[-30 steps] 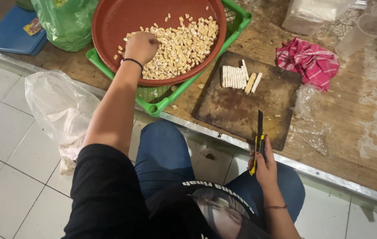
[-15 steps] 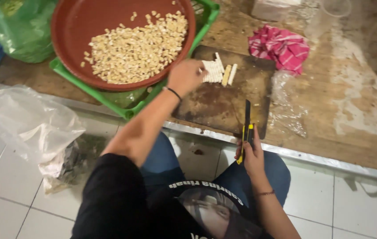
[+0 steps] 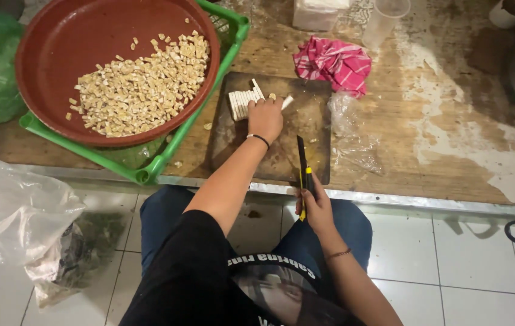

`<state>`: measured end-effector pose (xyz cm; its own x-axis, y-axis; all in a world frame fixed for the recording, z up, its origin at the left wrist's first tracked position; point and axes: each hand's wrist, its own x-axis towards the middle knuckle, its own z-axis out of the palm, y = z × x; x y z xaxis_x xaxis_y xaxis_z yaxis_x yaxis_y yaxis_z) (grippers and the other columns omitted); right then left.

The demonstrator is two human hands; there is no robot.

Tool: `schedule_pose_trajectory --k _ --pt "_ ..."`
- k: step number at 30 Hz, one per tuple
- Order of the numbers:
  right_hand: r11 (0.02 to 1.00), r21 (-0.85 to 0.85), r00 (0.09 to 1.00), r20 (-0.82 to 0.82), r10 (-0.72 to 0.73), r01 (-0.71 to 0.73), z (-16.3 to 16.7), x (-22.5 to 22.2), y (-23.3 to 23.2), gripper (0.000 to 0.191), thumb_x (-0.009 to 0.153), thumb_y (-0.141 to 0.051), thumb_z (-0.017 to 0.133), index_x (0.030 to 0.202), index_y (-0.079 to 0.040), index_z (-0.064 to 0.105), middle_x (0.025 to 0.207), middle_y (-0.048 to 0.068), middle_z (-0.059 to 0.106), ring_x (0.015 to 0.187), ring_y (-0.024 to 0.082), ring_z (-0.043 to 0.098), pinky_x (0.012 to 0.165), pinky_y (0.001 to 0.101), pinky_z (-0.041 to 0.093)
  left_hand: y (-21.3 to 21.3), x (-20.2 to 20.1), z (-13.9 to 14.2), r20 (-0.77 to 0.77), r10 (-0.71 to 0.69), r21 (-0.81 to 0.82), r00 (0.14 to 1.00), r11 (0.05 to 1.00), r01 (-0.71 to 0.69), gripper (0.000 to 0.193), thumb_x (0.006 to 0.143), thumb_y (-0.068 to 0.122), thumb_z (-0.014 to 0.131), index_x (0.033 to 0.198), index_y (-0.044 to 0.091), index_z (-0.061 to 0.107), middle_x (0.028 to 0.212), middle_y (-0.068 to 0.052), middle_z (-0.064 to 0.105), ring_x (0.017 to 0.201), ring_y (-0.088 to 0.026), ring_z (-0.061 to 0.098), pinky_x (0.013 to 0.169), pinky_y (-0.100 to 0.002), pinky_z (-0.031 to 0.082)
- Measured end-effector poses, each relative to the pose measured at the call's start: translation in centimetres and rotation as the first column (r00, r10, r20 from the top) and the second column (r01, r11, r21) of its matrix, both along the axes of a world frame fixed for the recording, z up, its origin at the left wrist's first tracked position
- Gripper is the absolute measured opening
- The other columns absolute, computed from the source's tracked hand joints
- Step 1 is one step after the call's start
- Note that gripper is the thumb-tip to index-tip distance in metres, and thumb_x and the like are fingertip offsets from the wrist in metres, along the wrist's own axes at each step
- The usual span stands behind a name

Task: The person sits on the floor at a low wooden bench and cuts white stick-shaped food pieces into small chunks with a utility knife on a worn cutting board. They gather the cut pieces and toss them into a large red basin filled with similar cut pieces, repeating the cut-and-transfer cycle throughout the clip.

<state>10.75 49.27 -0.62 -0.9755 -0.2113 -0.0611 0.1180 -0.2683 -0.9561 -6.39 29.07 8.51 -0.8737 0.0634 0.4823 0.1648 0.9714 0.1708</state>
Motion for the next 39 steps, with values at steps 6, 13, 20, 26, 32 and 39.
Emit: schedule_pose_trajectory --k 6,13,20,26,32,39 --pt "1.000 0.002 0.999 0.039 -0.007 0.006 -0.6 0.1 0.5 0.060 0.102 -0.004 0.048 0.160 -0.010 0.035 0.092 0.009 0.060 0.060 0.016 0.061 0.053 0.0290 0.053 -2.7 5.0 0.0 -0.095 -0.205 0.028 0.974 0.978 0.208 0.016 0.084 0.013 0.066 0.099 0.015 0.071 0.094 -0.004 0.068 0.095 -0.027 0.063 0.083 -0.046 0.042" --pt "0.996 0.082 0.999 0.032 -0.026 0.024 -2.0 0.3 0.8 0.061 0.101 -0.005 0.049 0.160 -0.008 0.036 0.091 0.008 0.059 0.060 0.017 0.061 0.053 0.0305 0.054 -10.0 14.8 -0.9 -0.099 -0.212 -0.053 0.972 0.977 0.207 0.019 0.085 0.013 0.069 0.103 0.017 0.072 0.097 -0.001 0.065 0.099 -0.026 0.060 0.085 -0.042 0.041" --pt "0.993 0.114 1.000 -0.013 -0.007 0.009 -0.5 1.0 0.1 0.062 0.102 -0.005 0.046 0.162 -0.010 0.034 0.093 0.008 0.061 0.062 0.015 0.061 0.055 0.0291 0.053 -10.6 16.2 -1.3 -0.013 -0.144 0.270 0.989 0.952 0.142 0.036 0.077 0.032 0.080 0.108 0.014 0.076 0.107 -0.004 0.071 0.101 -0.027 0.061 0.086 -0.045 0.040" --pt "0.817 0.573 0.946 -0.296 0.133 0.065 5.3 4.2 -2.5 0.066 0.101 -0.009 0.050 0.164 -0.013 0.031 0.102 0.012 0.066 0.076 0.023 0.063 0.068 0.0352 0.053 -8.6 14.0 -3.3 0.073 -0.165 0.415 0.984 0.902 0.121 0.029 0.081 0.025 0.079 0.108 0.013 0.078 0.105 -0.005 0.072 0.104 -0.029 0.064 0.091 -0.045 0.043" --pt "0.425 0.903 0.920 -0.223 0.323 0.070 10.9 5.1 -6.4 0.062 0.098 -0.021 0.054 0.157 -0.025 0.038 0.105 0.019 0.067 0.085 0.042 0.068 0.071 0.0494 0.054 -9.3 14.2 -5.2 -0.120 -0.181 0.479 0.976 0.851 0.217 0.025 0.082 0.018 0.079 0.104 0.008 0.076 0.103 -0.008 0.071 0.100 -0.031 0.065 0.093 -0.044 0.047" --pt "0.292 0.956 0.944 -0.097 0.316 0.000 12.2 3.9 -8.7 0.062 0.097 -0.023 0.054 0.157 -0.028 0.037 0.101 0.018 0.068 0.082 0.042 0.067 0.070 0.0512 0.054 -9.7 14.1 -4.7 -0.049 -0.157 0.447 0.986 0.880 0.162 0.022 0.084 0.023 0.077 0.103 0.011 0.077 0.101 -0.004 0.069 0.100 -0.027 0.063 0.090 -0.043 0.045"
